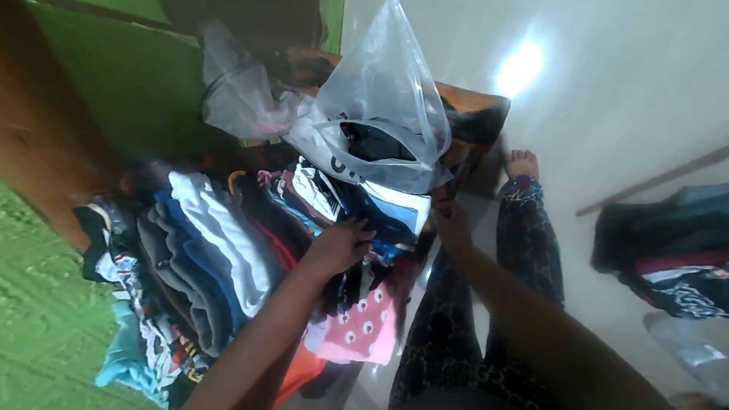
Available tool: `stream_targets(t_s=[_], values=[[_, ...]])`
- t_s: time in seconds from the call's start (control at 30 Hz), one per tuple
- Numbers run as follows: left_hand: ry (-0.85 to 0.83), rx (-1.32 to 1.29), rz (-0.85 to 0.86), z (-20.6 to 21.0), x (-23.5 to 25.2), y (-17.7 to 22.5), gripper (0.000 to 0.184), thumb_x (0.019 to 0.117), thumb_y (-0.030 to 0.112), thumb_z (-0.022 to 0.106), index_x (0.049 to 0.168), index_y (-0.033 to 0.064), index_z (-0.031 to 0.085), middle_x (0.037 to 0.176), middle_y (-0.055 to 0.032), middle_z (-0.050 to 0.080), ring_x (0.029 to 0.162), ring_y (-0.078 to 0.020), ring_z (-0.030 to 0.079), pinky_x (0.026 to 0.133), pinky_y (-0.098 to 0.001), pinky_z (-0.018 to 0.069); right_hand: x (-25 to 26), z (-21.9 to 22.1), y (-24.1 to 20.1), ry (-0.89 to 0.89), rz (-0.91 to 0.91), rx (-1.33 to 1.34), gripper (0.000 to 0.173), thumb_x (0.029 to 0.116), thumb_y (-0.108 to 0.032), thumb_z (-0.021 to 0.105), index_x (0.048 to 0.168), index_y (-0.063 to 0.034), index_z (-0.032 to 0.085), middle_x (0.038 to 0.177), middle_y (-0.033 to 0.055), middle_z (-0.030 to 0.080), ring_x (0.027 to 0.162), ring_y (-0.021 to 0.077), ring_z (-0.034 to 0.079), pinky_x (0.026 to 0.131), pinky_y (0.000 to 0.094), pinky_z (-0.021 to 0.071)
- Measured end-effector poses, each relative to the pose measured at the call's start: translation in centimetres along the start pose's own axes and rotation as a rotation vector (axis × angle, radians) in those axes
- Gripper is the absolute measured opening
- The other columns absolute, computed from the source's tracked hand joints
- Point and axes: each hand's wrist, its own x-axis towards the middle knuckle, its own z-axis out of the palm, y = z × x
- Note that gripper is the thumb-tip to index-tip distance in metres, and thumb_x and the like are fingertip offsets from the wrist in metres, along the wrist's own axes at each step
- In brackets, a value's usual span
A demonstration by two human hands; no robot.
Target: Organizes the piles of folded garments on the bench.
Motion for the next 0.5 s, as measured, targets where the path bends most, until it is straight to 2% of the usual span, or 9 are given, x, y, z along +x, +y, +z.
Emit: stream_targets(t_s=[0.1, 0.17, 0.23, 0.33, 0.4, 0.5], values=[[0.029, -0.013, 0.026, 0.2, -0.8, -0.5, 0.030, 0.1018, 0.034, 0.063, 0.128, 0.0229, 0.074, 0.150, -0.0068, 0.057, 0.144, -0.0302, 0.046, 0.116, -0.0576, 0.0384, -1.7, 0.1, 0.6, -0.187, -0.203, -0.048, 0.035, 0.1001, -0.021, 0.066, 0.127, 0.0009, 0.064, 0.121, 0.0187, 0.069, 0.110, 0.0295, 0.068, 0.098, 0.0494, 0.0559], [0.065, -0.012, 0.061, 0.4, -1.0, -0.6, 0.027, 0.1001, 0.031, 0.066, 0.123, 0.0217, 0.076, 0.142, -0.0091, 0.061, 0.136, -0.0297, 0.054, 0.111, -0.0563, 0.0440, -2.6, 1.0, 0.9, -0.349, -0.257, -0.061, 0.050, 0.0958, -0.025, 0.073, 0.138, -0.0009, 0.057, 0.132, 0.0188, 0.064, 0.119, 0.0298, 0.065, 0.102, 0.0485, 0.0542], [0.089, -0.012, 0.095, 0.4, -1.1, -0.4, 0.023, 0.0988, 0.028, 0.068, 0.118, 0.0200, 0.078, 0.135, -0.0101, 0.065, 0.130, -0.0289, 0.057, 0.108, -0.0549, 0.0467, -2.6, 2.1, 1.0, -0.334, -0.231, -0.091, 0.062, 0.0936, -0.030, 0.076, 0.145, -0.0042, 0.052, 0.135, 0.0191, 0.062, 0.121, 0.0321, 0.063, 0.102, 0.0512, 0.0531], [0.083, -0.024, 0.085, 0.3, -1.5, -0.4, 0.021, 0.0987, 0.029, 0.067, 0.113, 0.0204, 0.080, 0.133, -0.0082, 0.066, 0.128, -0.0265, 0.058, 0.107, -0.0537, 0.0477, -1.7, 2.1, 0.3, -0.202, -0.190, -0.179, 0.046, 0.0986, -0.031, 0.070, 0.135, -0.0047, 0.060, 0.124, 0.0187, 0.068, 0.112, 0.0328, 0.068, 0.098, 0.0544, 0.0548], [0.064, -0.034, 0.050, 0.3, -1.9, -0.4, 0.021, 0.0990, 0.031, 0.066, 0.112, 0.0207, 0.080, 0.134, -0.0075, 0.065, 0.128, -0.0258, 0.059, 0.106, -0.0542, 0.0482, -1.1, 1.3, -0.1, -0.181, -0.184, -0.237, 0.032, 0.1035, -0.027, 0.061, 0.126, -0.0047, 0.065, 0.115, 0.0183, 0.070, 0.107, 0.0342, 0.069, 0.095, 0.0568, 0.0544], [0.070, -0.035, 0.042, 0.2, -2.4, -0.5, 0.021, 0.0985, 0.032, 0.068, 0.110, 0.0195, 0.080, 0.127, -0.0085, 0.068, 0.124, -0.0269, 0.061, 0.104, -0.0549, 0.0497, -1.2, 0.3, 0.0, -0.215, -0.158, -0.253, 0.029, 0.1027, -0.025, 0.060, 0.125, -0.0073, 0.067, 0.114, 0.0168, 0.072, 0.106, 0.0336, 0.070, 0.094, 0.0582, 0.0550]])
